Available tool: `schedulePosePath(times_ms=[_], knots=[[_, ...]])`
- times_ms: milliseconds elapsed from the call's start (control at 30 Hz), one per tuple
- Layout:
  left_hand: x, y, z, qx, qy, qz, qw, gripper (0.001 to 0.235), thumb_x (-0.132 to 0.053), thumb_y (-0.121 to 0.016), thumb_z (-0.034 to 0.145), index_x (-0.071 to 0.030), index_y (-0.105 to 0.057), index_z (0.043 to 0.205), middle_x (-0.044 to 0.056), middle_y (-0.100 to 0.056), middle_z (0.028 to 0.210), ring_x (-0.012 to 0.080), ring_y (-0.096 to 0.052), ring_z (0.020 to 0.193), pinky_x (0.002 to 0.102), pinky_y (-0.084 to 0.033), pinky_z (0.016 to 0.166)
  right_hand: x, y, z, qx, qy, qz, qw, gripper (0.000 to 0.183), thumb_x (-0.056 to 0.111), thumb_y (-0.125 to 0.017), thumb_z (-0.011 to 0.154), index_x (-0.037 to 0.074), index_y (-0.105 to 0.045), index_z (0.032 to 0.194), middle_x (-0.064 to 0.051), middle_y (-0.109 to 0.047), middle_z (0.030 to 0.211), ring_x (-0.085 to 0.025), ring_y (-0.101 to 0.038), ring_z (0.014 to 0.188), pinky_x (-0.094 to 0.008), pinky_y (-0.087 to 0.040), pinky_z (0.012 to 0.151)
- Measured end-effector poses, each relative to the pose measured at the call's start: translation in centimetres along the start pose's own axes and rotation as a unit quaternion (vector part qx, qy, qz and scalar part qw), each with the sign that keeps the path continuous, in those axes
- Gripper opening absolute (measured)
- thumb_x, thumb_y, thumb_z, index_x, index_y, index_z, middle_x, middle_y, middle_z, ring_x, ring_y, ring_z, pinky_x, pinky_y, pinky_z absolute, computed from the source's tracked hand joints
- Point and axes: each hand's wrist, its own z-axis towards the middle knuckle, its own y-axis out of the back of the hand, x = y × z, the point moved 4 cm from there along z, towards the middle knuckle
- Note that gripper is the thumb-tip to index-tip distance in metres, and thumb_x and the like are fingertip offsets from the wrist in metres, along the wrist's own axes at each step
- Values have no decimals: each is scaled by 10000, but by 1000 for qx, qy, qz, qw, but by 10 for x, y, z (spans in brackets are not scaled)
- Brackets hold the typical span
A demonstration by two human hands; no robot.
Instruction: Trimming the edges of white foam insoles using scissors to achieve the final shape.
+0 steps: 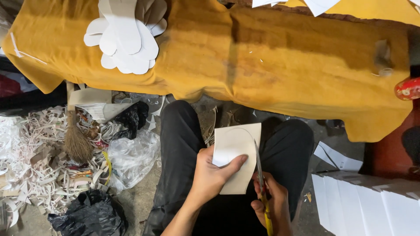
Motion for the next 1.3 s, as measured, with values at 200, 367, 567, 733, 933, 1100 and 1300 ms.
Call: schedulePosePath(times_ms=[200, 367, 567, 733, 933, 1100, 1300], knots=[[0, 0, -2, -6, -6, -19, 1000, 218, -204, -851, 791, -51, -767, 923, 6, -775, 877, 102, -687, 779, 263, -554, 637, 2, -1, -2, -1, 11, -34, 999, 802, 815, -588, 689, 57, -684, 935, -7, -547, 703, -87, -473, 570, -258, -368, 506], [17, 0, 1, 9, -34, -80, 996, 302, -235, -850, 831, -121, -606, 696, -80, -503, 652, 41, -452, 622, 236, -353, 541, -2, 6, -4, -32, 6, -107, 994, 771, 805, -586, 671, 118, -723, 993, 10, -652, 670, -75, -647, 621, -243, -522, 602], [2, 2, 2, 24, -19, -41, 999, 308, -203, -818, 871, -106, -631, 646, -62, -620, 656, 41, -551, 615, 230, -421, 520, -2, 10, -1, -15, -29, -121, 992, 923, 861, -568, 552, 112, -744, 1062, -27, -637, 672, -108, -551, 552, -282, -463, 532], [4, -3, -2, 70, -16, -6, 997, 320, -189, -835, 874, -111, -618, 651, -68, -600, 650, 26, -532, 599, 226, -392, 475, 2, 10, 0, -2, 18, -18, 1000, 868, 814, -668, 616, 43, -690, 1013, 25, -509, 682, -69, -411, 597, -266, -338, 526], [-1, 0, 0, 100, -16, -15, 995, 172, -182, -819, 885, -70, -744, 778, -75, -662, 728, 16, -565, 655, 211, -419, 504, 6, 13, -1, -6, 29, -94, 995, 813, 813, -599, 658, 84, -722, 995, 16, -537, 652, -86, -442, 504, -284, -367, 480], [-12, 2, 2, 91, -69, -31, 993, 490, -217, -739, 963, -172, -415, 598, -93, -409, 584, 21, -369, 554, 244, -255, 502, -1, 14, -7, -2, -12, -56, 998, 785, 762, -697, 594, 75, -719, 973, -2, -541, 642, -78, -422, 534, -262, -365, 517], [-29, 8, 5, 140, -84, 21, 986, 373, -188, -730, 976, -128, -526, 669, -85, -501, 663, 17, -449, 634, 238, -338, 545, 1, 20, -8, -6, 29, -107, 994, 767, 810, -644, 621, 111, -716, 928, 30, -561, 605, -56, -455, 492, -242, -387, 479]])
